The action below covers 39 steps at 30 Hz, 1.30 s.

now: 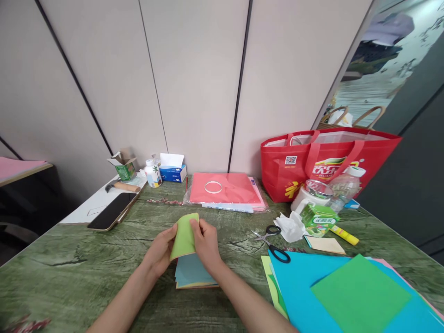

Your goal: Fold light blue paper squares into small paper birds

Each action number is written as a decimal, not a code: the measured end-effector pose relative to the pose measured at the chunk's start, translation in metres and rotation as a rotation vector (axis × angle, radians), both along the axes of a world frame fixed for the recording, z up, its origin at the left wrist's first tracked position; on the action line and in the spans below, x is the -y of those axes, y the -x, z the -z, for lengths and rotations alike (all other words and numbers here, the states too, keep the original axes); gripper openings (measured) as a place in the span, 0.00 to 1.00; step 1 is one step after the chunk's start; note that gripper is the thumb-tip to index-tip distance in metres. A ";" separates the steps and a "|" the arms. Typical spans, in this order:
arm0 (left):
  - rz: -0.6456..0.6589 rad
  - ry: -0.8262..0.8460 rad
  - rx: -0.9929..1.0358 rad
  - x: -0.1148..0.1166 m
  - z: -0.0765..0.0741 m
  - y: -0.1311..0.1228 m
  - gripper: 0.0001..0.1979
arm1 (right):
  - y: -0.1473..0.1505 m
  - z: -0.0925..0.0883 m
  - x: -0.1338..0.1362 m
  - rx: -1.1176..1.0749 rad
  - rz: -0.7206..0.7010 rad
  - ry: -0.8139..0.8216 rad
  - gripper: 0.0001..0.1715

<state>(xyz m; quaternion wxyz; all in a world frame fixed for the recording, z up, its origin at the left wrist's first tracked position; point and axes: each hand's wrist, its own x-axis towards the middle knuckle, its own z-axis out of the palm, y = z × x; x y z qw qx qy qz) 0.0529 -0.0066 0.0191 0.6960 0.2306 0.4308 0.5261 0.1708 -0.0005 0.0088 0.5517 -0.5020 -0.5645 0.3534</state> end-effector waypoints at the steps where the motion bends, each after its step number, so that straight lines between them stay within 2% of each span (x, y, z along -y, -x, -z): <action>1: -0.009 0.000 -0.008 -0.001 0.000 0.001 0.09 | -0.001 -0.001 -0.001 0.001 0.005 0.006 0.28; 5: -0.058 -0.018 -0.036 -0.003 0.003 0.004 0.10 | -0.005 -0.004 -0.009 0.015 -0.003 0.039 0.29; 11: -0.226 -0.096 -0.072 -0.004 0.010 0.008 0.16 | -0.003 -0.004 -0.006 -0.064 -0.154 0.233 0.27; 15: -0.180 -0.078 -0.063 -0.003 0.008 0.004 0.14 | -0.001 -0.009 0.001 -0.202 -0.139 0.173 0.24; 18: -0.130 -0.048 -0.059 -0.004 0.006 0.003 0.12 | -0.004 -0.014 0.001 -0.192 -0.147 0.118 0.24; 24: -0.236 -0.077 -0.091 -0.010 0.008 0.010 0.14 | -0.006 -0.016 -0.002 -0.169 -0.104 0.144 0.22; 27: -0.246 -0.089 -0.112 -0.010 0.012 0.010 0.17 | -0.003 -0.017 0.000 -0.208 -0.202 0.145 0.26; 33: -0.321 -0.113 -0.144 -0.011 0.012 0.013 0.20 | -0.008 -0.023 0.000 -0.211 -0.429 0.326 0.25; 39: -0.214 -0.111 -0.143 -0.005 0.012 0.003 0.17 | -0.013 -0.027 0.006 -0.308 -0.619 0.320 0.22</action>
